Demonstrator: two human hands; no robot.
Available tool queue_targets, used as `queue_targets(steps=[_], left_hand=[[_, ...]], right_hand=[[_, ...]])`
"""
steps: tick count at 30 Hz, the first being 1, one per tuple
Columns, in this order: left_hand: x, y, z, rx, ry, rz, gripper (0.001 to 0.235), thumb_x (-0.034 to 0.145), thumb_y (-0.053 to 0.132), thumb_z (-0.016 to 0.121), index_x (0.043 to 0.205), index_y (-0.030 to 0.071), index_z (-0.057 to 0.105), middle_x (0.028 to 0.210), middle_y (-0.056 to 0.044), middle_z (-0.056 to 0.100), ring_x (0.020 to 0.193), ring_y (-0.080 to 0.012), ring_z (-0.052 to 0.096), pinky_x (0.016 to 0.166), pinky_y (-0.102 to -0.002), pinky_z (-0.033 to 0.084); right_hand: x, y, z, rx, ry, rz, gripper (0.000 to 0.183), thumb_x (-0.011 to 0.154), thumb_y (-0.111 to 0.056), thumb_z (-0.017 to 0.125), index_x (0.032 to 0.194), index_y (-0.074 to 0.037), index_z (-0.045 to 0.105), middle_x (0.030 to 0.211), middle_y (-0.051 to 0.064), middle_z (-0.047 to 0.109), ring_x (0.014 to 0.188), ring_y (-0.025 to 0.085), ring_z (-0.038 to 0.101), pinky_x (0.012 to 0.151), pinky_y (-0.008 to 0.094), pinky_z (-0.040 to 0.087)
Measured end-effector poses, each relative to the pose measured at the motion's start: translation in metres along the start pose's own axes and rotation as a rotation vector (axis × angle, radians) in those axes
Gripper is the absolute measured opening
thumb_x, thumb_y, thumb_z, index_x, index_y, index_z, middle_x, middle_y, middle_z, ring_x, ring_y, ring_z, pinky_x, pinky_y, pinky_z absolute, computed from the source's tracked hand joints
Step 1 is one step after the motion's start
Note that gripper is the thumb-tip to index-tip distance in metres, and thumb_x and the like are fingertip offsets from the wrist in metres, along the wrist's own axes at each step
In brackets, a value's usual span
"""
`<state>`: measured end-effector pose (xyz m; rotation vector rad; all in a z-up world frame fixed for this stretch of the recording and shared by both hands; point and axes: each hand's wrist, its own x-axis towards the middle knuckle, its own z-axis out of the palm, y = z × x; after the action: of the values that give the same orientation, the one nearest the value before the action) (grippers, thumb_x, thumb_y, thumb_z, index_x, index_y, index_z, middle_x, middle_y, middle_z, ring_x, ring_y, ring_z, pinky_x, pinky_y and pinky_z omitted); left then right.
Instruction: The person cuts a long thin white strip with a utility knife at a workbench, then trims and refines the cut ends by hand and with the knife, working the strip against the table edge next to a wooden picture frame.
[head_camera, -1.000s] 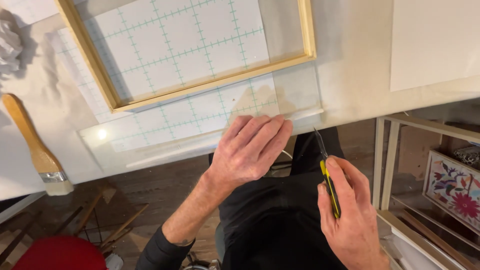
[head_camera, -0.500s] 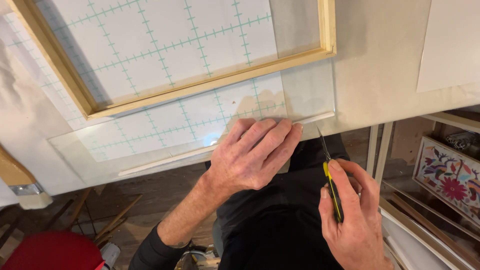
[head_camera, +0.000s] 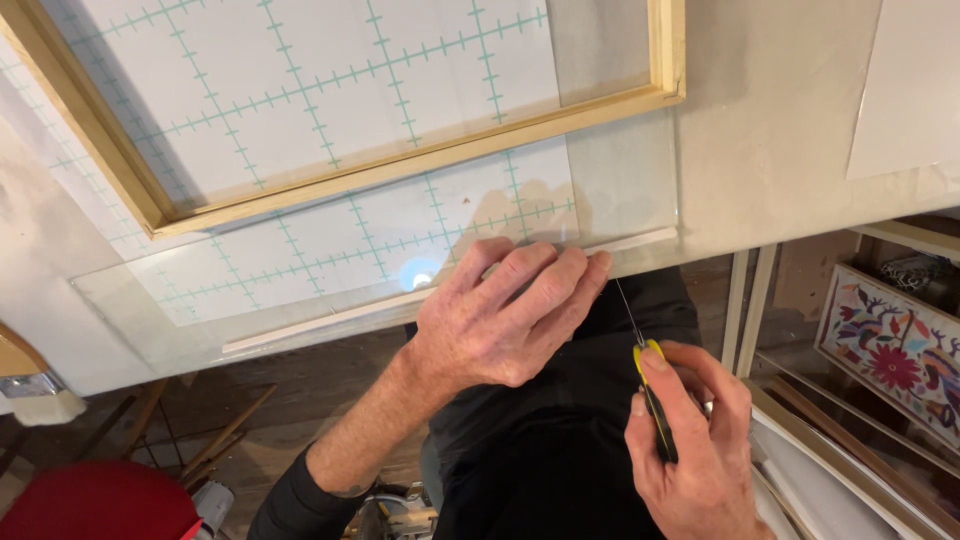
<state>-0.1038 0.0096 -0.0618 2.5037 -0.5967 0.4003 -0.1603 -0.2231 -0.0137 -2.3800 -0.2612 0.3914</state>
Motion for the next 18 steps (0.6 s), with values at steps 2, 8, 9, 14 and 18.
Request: queue_targets(steps=[2, 8, 9, 14, 18], left_hand=[[-0.002, -0.002, 0.001, 0.000, 0.002, 0.023, 0.032, 0.093, 0.007, 0.075, 0.125, 0.004, 0.077, 0.123, -0.004, 0.064, 0.108, -0.0179, 0.063, 0.086, -0.032, 0.051], [-0.003, -0.002, 0.000, 0.002, 0.010, 0.035, 0.034, 0.091, 0.008, 0.073, 0.124, 0.004, 0.077, 0.123, -0.004, 0.064, 0.109, -0.0184, 0.062, 0.084, -0.032, 0.052], [-0.002, -0.002, 0.000, 0.002, 0.012, 0.037, 0.034, 0.091, 0.008, 0.073, 0.124, 0.004, 0.077, 0.123, -0.004, 0.064, 0.109, -0.0184, 0.062, 0.084, -0.032, 0.052], [-0.001, -0.002, 0.001, 0.016, -0.027, 0.026, 0.038, 0.092, 0.012, 0.072, 0.129, 0.006, 0.076, 0.120, -0.003, 0.061, 0.108, -0.0174, 0.060, 0.082, -0.031, 0.050], [0.000, -0.001, 0.000, 0.043, -0.037, 0.027, 0.039, 0.094, 0.011, 0.071, 0.132, 0.008, 0.075, 0.120, -0.002, 0.058, 0.109, -0.0165, 0.058, 0.083, -0.031, 0.050]], right_hand=[[-0.007, 0.004, 0.004, 0.011, 0.022, -0.015, 0.052, 0.089, 0.008, 0.068, 0.138, -0.006, 0.054, 0.136, 0.022, 0.047, 0.099, 0.021, 0.063, 0.082, 0.031, 0.054], [-0.013, 0.007, 0.003, -0.049, 0.011, -0.008, 0.055, 0.087, 0.006, 0.070, 0.137, -0.007, 0.054, 0.135, 0.019, 0.050, 0.109, 0.027, 0.059, 0.083, 0.034, 0.053], [-0.009, 0.006, 0.003, -0.050, 0.013, -0.008, 0.055, 0.087, 0.006, 0.070, 0.137, -0.007, 0.054, 0.135, 0.019, 0.050, 0.109, 0.027, 0.059, 0.083, 0.034, 0.053], [0.006, 0.005, 0.001, -0.051, 0.046, 0.004, 0.053, 0.094, 0.006, 0.067, 0.144, -0.002, 0.048, 0.140, 0.021, 0.044, 0.115, 0.029, 0.058, 0.095, 0.035, 0.054], [0.020, -0.006, 0.001, -0.038, 0.023, 0.033, 0.057, 0.095, 0.006, 0.066, 0.148, -0.001, 0.046, 0.143, 0.022, 0.041, 0.115, 0.030, 0.057, 0.095, 0.036, 0.054]])
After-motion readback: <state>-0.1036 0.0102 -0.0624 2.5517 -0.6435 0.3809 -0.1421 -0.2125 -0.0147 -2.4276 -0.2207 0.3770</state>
